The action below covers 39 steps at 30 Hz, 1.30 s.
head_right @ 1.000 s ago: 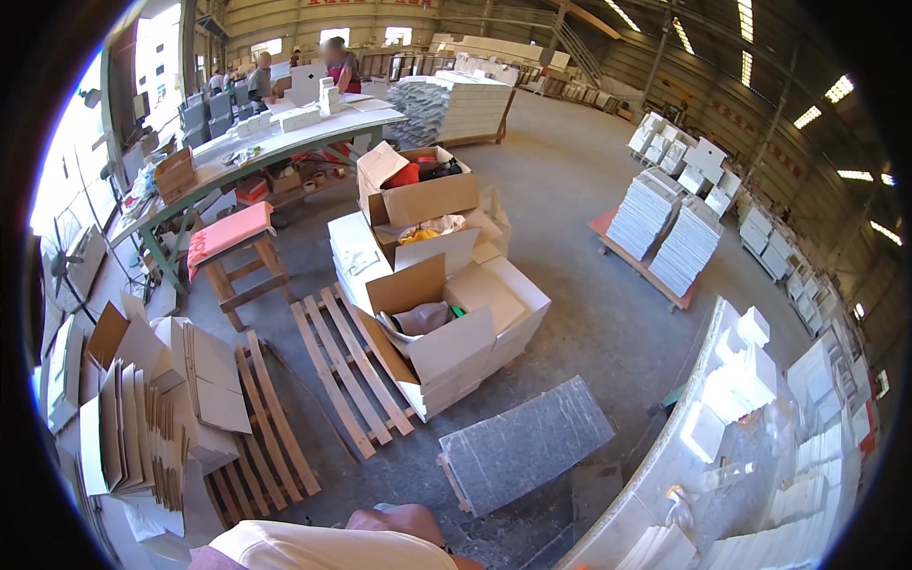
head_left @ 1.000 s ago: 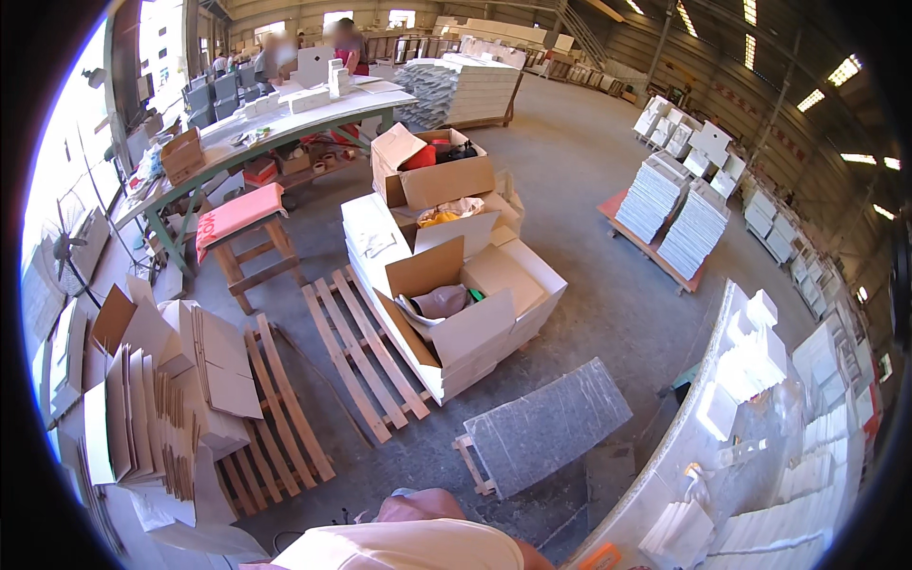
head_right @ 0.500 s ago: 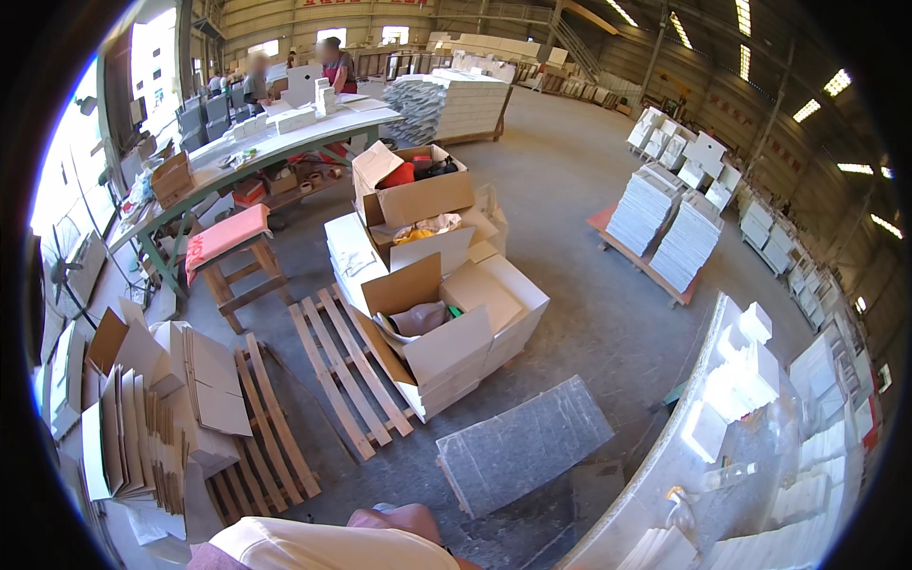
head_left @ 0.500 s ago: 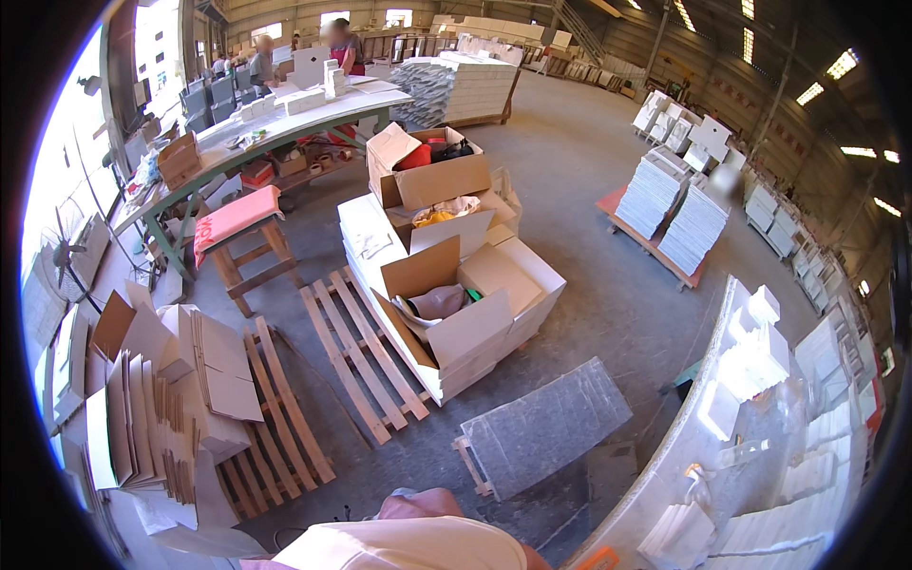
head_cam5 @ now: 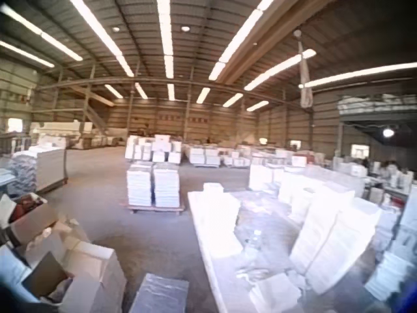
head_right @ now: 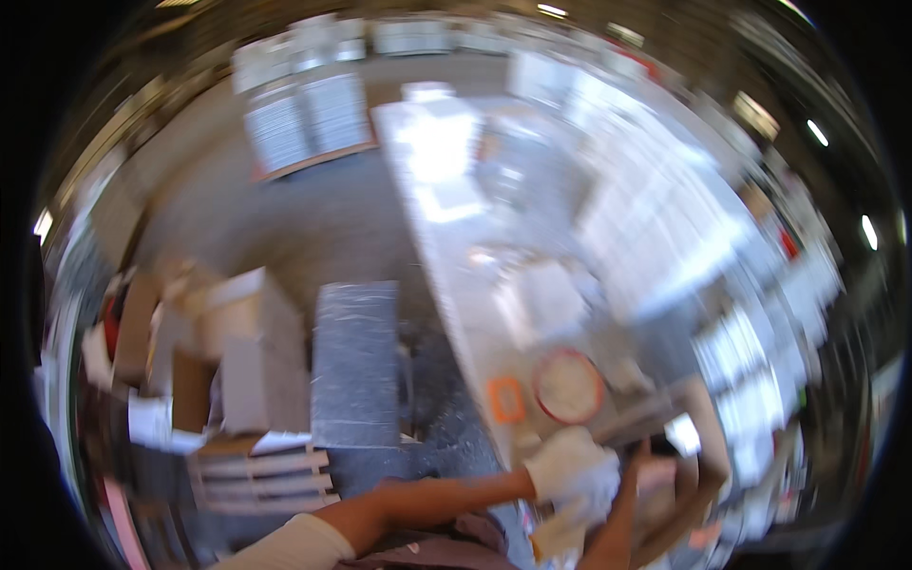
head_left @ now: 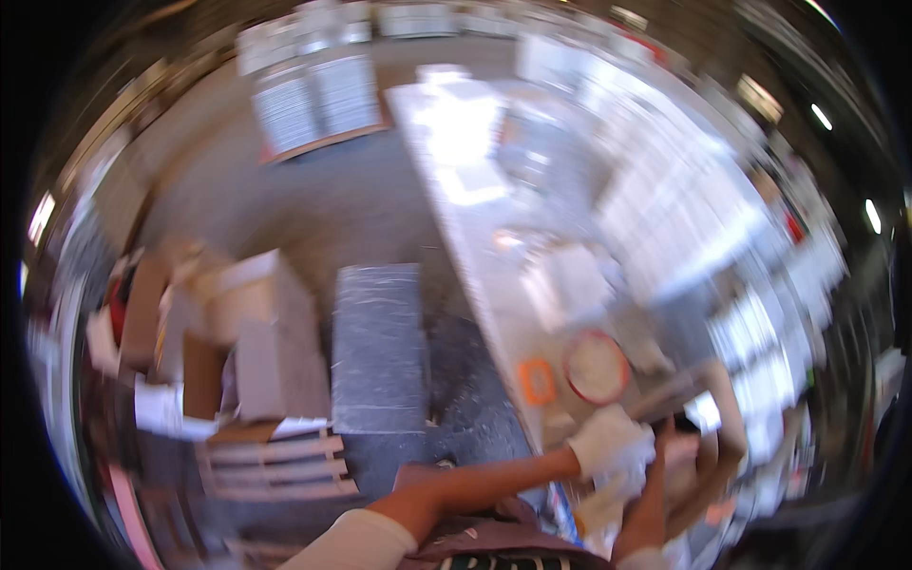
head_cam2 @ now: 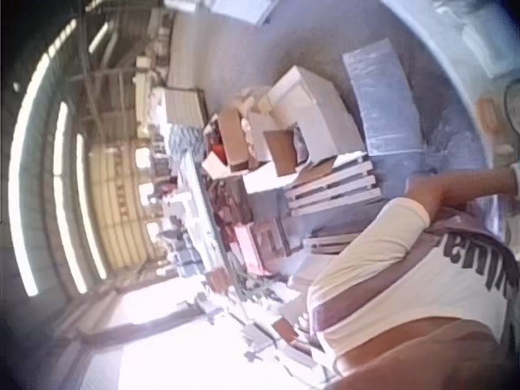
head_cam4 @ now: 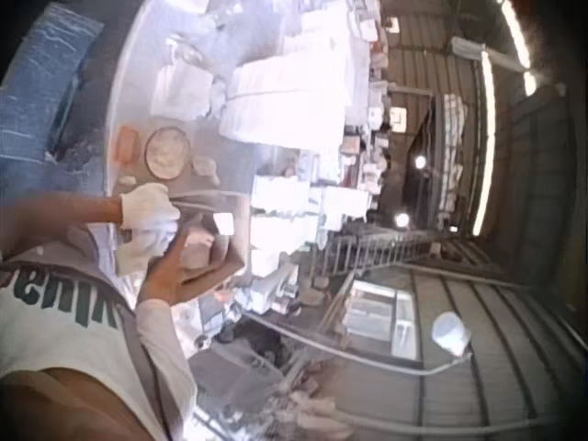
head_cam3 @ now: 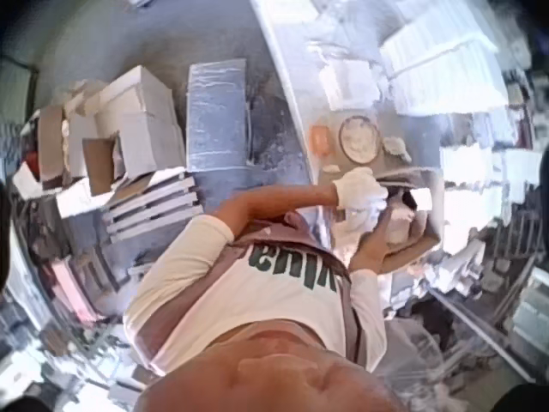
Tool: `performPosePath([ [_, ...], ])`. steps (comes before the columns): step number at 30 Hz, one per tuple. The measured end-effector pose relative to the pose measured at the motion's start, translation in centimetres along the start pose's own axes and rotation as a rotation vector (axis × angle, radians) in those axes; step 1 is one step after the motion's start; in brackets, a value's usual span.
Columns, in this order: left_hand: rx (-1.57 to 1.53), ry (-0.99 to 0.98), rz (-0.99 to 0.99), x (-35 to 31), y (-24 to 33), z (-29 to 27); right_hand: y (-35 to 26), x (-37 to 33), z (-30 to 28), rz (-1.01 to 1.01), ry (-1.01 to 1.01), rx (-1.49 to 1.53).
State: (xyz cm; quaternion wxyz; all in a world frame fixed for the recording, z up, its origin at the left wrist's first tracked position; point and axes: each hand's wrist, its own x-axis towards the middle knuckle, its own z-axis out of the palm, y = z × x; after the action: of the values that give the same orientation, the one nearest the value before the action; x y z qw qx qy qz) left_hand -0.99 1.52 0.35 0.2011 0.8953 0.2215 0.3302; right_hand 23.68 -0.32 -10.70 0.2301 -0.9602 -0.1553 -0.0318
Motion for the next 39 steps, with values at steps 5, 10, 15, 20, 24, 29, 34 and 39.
performPosePath([
  [5,-0.041,-0.002,0.067,0.3,-0.8,-0.5,-0.6,-0.3,2.2,0.217,0.129,0.133],
  [10,-0.081,-0.015,0.028,0.5,0.6,-0.5,3.7,0.5,2.6,0.166,0.114,0.379],
  [15,-0.100,0.006,0.044,0.3,0.5,0.6,9.1,2.4,0.0,-0.024,0.115,0.466],
  [20,-0.062,-0.010,-0.016,0.0,0.1,-0.3,9.4,-1.9,-12.2,-0.080,0.096,0.808],
  [24,-0.043,-0.018,0.017,-0.1,0.0,0.0,13.2,-8.0,-17.7,-0.065,0.380,0.814],
  [29,-0.029,-0.041,0.032,0.0,0.1,0.1,20.9,-13.4,-18.0,0.177,0.532,0.723],
  [34,-0.018,-0.051,0.036,-0.5,-0.8,0.4,29.0,-15.8,-14.3,0.428,0.340,0.602],
  [39,-0.011,-0.003,0.070,-0.6,-0.9,0.9,34.0,-16.2,-10.8,0.533,0.309,0.570],
])
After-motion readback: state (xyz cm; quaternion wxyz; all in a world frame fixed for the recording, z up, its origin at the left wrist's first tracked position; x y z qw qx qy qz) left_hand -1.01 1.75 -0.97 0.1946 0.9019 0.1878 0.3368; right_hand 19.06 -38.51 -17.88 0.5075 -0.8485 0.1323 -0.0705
